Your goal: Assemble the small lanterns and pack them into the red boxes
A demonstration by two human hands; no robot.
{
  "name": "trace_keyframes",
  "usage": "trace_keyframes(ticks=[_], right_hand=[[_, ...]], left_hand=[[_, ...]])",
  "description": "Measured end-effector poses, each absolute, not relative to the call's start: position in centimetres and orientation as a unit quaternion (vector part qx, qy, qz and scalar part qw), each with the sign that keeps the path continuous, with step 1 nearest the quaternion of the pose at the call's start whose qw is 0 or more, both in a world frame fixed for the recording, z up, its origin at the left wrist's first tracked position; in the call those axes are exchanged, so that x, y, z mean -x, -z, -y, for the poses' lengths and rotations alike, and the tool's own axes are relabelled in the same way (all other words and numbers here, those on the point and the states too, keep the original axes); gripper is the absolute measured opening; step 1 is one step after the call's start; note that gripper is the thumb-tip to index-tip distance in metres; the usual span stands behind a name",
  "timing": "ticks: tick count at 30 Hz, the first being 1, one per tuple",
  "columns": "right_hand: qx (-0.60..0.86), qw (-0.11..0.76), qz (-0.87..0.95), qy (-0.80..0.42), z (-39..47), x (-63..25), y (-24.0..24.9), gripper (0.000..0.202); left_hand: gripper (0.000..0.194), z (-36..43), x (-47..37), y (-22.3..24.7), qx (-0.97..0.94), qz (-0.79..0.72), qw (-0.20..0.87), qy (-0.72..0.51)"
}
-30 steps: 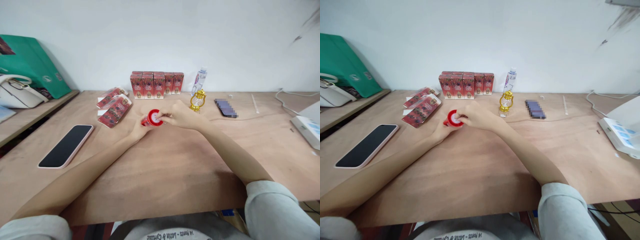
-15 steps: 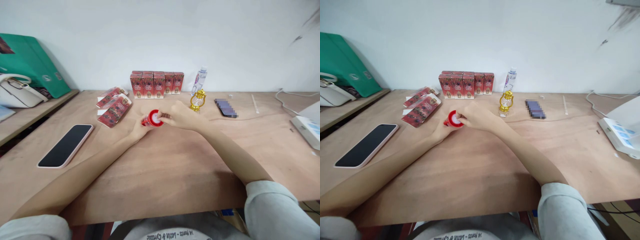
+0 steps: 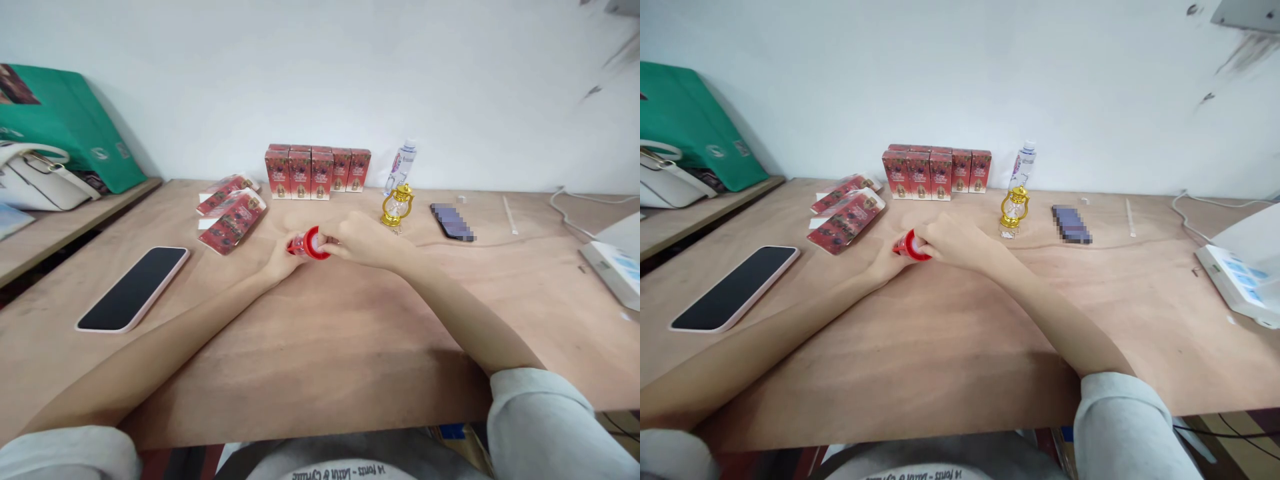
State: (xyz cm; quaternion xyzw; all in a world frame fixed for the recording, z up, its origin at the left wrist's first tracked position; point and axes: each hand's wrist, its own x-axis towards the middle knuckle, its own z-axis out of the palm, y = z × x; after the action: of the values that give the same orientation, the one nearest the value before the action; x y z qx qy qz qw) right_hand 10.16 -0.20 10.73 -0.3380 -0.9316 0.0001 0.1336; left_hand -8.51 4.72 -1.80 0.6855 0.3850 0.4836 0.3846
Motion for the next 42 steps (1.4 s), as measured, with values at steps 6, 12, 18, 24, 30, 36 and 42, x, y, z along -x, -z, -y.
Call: trace_keyframes(ticks=[6, 12, 18, 24, 30, 36, 42], right_hand=[[0.346, 0.121, 0.93, -0.012, 0.2, -10.0, -10.7, 0.013], [0.341, 0.159, 0.923, -0.083, -0.5, -10.6, -10.7, 0.012], [0.341, 0.178, 0.919, -0.093, -0.5, -11.1, -10.9, 0.017], [0.341, 0.196, 0.913, -0.108, -0.8, -11.1, -10.5, 0.013], [0.343, 0.191, 0.911, -0.128, -1.0, -11.1, -10.4, 0.011], [0.345, 0.181, 0.913, -0.122, -1.1, -11.1, -10.3, 0.011], [0.352, 0.167, 0.915, -0.11, -1.1, -11.0, -10.3, 0.014]], left_hand=[[0.035, -4.8, 8.7, 1.7, -0.698, -0.393, 0.368, -0.473], [0.039, -4.8, 8.6, 1.8, -0.696, -0.402, 0.373, -0.464], [0.044, -4.7, 8.6, 1.7, -0.686, -0.391, 0.391, -0.472], [0.042, -4.9, 8.6, 1.9, -0.698, -0.393, 0.38, -0.463], [0.041, -5.0, 8.7, 2.0, -0.699, -0.407, 0.371, -0.456], [0.036, -4.9, 8.6, 1.9, -0.706, -0.4, 0.369, -0.453], [0.034, -4.9, 8.7, 2.0, -0.715, -0.389, 0.361, -0.456]])
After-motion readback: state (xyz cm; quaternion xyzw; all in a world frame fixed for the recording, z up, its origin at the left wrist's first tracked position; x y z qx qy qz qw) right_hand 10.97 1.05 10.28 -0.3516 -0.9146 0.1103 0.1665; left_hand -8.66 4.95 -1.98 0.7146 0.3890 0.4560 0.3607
